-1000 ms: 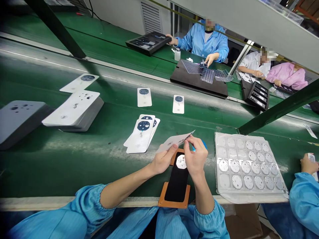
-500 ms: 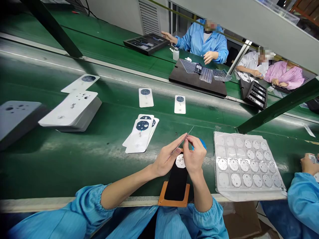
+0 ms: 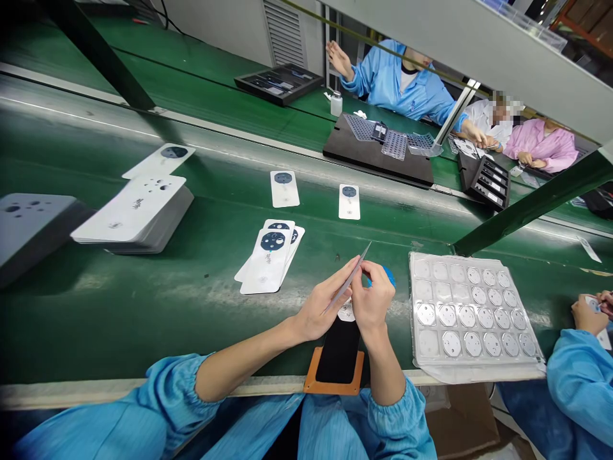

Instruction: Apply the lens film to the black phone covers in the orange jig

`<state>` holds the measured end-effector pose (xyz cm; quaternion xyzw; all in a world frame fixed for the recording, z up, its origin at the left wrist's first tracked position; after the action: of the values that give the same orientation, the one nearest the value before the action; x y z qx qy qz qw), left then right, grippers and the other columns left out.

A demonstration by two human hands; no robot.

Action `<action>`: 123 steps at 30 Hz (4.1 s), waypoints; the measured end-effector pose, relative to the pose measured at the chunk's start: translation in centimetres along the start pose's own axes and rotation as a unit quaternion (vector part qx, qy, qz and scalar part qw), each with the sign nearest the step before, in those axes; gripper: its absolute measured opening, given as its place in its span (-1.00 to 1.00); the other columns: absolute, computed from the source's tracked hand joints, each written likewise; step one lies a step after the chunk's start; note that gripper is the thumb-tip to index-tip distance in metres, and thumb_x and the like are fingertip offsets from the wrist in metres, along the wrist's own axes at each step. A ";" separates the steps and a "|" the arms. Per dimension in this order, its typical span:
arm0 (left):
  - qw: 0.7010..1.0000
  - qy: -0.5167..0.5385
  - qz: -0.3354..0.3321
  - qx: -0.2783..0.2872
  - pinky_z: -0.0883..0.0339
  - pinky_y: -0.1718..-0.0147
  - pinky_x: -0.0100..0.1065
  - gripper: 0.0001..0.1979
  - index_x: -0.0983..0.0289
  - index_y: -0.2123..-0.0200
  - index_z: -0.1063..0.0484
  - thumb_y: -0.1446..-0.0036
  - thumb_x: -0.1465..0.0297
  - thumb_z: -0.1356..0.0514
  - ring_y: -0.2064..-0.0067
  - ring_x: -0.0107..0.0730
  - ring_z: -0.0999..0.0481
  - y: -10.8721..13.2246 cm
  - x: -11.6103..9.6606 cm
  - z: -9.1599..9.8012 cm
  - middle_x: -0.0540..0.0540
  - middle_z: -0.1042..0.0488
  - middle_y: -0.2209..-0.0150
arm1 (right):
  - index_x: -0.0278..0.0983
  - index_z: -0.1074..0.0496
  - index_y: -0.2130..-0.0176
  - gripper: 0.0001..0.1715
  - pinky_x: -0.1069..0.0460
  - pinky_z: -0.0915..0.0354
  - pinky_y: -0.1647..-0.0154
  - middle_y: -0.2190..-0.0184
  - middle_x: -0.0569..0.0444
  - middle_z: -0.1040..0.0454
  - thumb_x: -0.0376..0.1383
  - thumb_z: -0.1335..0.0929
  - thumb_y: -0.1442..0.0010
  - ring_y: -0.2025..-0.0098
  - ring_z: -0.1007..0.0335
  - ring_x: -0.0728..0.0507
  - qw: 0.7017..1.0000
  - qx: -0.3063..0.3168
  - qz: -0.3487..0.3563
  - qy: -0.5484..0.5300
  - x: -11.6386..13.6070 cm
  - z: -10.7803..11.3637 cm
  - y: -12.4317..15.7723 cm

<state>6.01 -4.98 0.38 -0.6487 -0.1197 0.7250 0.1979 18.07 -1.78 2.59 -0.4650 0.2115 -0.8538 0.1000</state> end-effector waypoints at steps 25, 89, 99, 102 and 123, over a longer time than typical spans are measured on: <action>0.976 -0.126 -0.012 0.178 -0.31 -0.20 -0.14 -0.55 0.16 -0.25 -0.33 -0.31 0.40 -0.07 -0.22 -0.14 -0.42 2.9 -2.7 4.1 0.15 -0.41 -0.22 | -0.23 -0.41 0.36 -0.69 0.03 -0.28 0.36 0.46 0.10 -0.49 -0.10 -0.28 -0.30 0.44 -0.39 -0.07 0.980 0.110 -0.033 0.160 -5.5 8.3 0.7; 0.988 -0.056 0.113 0.093 -0.35 0.27 -0.38 -0.83 0.29 0.31 -0.54 -0.22 0.32 -0.22 0.33 -0.39 -0.51 0.4 -0.9 1.1 0.05 -0.56 0.35 | -0.26 -0.54 0.22 -0.71 -0.21 -0.55 0.17 0.32 -0.04 -0.64 -0.09 -0.41 -0.23 0.29 -0.61 -0.24 0.911 0.097 -0.191 -0.351 -7.9 6.3 7.7; 0.993 -0.027 0.111 0.035 -0.29 0.40 -0.42 -0.71 0.29 0.40 -0.44 -0.26 0.21 -0.15 0.40 -0.41 -0.42 -1.3 -0.3 -1.1 0.04 -0.46 0.42 | -0.27 -0.55 0.21 -0.65 -0.19 -0.42 -0.07 0.18 -0.04 -0.62 -0.16 -0.54 -0.02 0.10 -0.55 -0.23 0.898 0.008 -0.220 -0.381 -4.8 3.6 5.2; 0.985 0.020 0.169 0.001 -0.34 0.36 -0.40 -0.69 0.29 0.40 -0.41 -0.21 0.15 -0.18 0.37 -0.37 -0.47 -2.4 0.4 -1.2 0.04 -0.48 0.41 | -0.31 -0.56 0.26 -0.71 -0.14 -0.42 -0.04 0.23 -0.05 -0.63 -0.19 -0.53 -0.03 0.13 -0.55 -0.20 0.902 0.004 -0.213 -0.376 -4.6 2.3 3.0; 0.992 -0.011 0.086 -0.097 -0.39 0.18 -0.30 -0.68 0.27 0.34 -0.51 -0.17 0.11 -0.21 0.25 -0.27 -0.52 -7.6 -2.7 12.7 0.08 -0.55 0.33 | -0.34 -0.41 -0.03 -0.56 -0.19 -0.38 -0.03 -0.03 -0.10 -0.44 -0.11 -0.39 -0.28 -0.02 -0.43 -0.21 0.872 0.260 -0.237 0.341 -12.1 -8.0 -21.9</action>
<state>-5.28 1.65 7.67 -0.6645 -0.1352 0.7316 0.0700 18.59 24.28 -0.39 -0.1384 -0.1135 -0.9816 -0.0670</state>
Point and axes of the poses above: each hand's wrist, its own y-axis away from the middle knuckle, its own z-axis out of the back of the hand, x = y × z, the point moved 3 cm from there along -y, towards the middle knuckle
